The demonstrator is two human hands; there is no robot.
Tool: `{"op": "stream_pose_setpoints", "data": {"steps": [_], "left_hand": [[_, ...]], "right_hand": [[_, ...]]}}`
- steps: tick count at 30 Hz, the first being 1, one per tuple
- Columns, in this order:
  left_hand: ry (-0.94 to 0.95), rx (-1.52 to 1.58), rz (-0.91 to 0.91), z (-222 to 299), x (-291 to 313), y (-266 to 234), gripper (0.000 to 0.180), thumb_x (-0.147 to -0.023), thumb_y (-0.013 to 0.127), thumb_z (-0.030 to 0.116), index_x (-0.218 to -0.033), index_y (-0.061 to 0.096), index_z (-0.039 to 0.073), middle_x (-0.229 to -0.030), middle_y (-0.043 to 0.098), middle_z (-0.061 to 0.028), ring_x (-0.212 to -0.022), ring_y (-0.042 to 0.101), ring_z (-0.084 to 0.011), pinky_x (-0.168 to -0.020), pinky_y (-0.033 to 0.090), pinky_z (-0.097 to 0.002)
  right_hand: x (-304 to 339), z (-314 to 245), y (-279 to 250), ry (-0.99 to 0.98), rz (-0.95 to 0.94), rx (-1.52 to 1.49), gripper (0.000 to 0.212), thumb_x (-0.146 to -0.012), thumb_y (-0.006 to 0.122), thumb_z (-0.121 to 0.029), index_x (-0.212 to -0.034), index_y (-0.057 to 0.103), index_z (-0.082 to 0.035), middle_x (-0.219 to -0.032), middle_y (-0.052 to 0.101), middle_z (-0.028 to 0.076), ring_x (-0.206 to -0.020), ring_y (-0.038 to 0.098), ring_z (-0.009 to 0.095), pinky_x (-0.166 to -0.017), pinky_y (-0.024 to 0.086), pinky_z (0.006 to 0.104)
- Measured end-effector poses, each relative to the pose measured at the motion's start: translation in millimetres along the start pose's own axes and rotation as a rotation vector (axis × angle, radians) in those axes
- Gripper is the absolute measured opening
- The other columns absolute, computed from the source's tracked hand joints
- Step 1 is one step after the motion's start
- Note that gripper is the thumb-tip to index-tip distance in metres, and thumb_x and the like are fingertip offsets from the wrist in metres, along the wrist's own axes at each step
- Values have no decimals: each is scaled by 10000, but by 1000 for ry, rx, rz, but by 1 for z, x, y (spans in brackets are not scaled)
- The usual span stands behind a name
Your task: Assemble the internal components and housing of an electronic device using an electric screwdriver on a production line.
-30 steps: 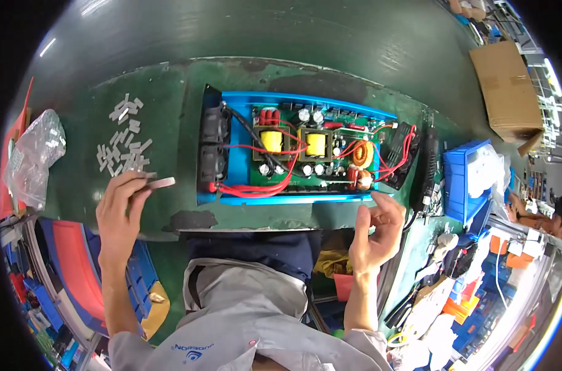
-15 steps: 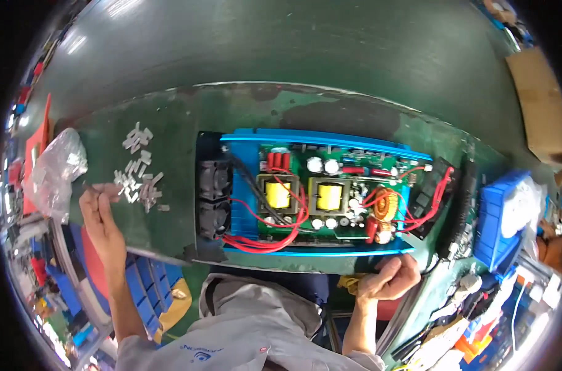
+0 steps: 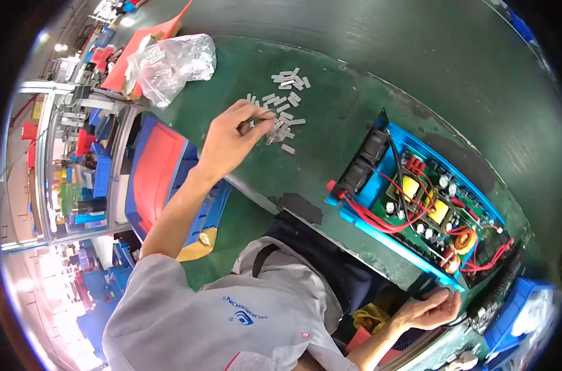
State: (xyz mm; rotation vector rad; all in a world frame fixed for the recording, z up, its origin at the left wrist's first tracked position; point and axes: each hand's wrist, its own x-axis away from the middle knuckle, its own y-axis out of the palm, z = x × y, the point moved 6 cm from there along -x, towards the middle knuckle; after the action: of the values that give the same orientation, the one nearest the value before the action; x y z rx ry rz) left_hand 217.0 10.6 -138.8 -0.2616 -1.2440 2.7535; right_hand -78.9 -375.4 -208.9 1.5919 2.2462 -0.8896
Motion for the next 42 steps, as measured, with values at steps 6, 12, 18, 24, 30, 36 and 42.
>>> {"op": "stream_pose_setpoints", "data": {"steps": [6,12,18,24,30,36,42], "left_hand": [[302,-85,-109,10,-22,38,127,-883,735,140,-981,724,62,-990,659,-89,-860,682,-286,-722,528,-370],[413,-188,24,29,-18,26,129,-944,664,88,-1019,649,-15,-980,650,-85,-857,667,-199,-803,524,-297],[174,352,-449,103,52,39,132,-875,733,100,-901,667,-11,-860,637,-60,-792,589,-119,-714,464,-241],[128,669,-902,154,99,99,164,-798,832,22,-865,687,-19,-852,670,-61,-726,590,-84,-582,419,-227],[89,639,-891,164,112,114,161,-906,761,100,-884,653,-17,-821,621,-31,-699,534,-59,-589,383,-213],[258,738,-477,169,89,104,497,-1112,358,287,-907,646,-63,-989,562,-121,-710,487,-135,-684,411,-283],[-58,738,-642,157,89,105,555,-1113,360,386,-995,684,-48,-991,654,-115,-768,633,-128,-668,508,-256]], "right_hand": [[2,-12,-5,-6,-62,-45,340,-1035,526,-96,-1348,494,31,-781,505,36,-622,436,95,-549,352,238],[30,-29,-16,195,-163,-190,359,-993,566,-79,-1322,449,0,-872,601,87,-685,546,131,-625,486,253],[30,-99,22,78,-661,-492,195,-882,681,6,-1073,644,14,-878,672,117,-691,602,152,-602,493,276],[15,-124,48,77,-795,-769,380,-782,840,-69,-1144,736,-16,-1021,663,109,-883,638,210,-736,527,315],[20,-101,36,191,-711,-764,196,-857,769,-9,-1048,727,13,-1030,672,137,-881,643,200,-743,532,305],[39,-63,24,606,-533,-665,229,-935,704,-17,-1158,665,19,-993,745,108,-761,690,109,-555,465,193],[27,-52,23,580,-514,-569,171,-958,689,-56,-1116,704,9,-953,729,77,-762,680,99,-560,448,194]]}}
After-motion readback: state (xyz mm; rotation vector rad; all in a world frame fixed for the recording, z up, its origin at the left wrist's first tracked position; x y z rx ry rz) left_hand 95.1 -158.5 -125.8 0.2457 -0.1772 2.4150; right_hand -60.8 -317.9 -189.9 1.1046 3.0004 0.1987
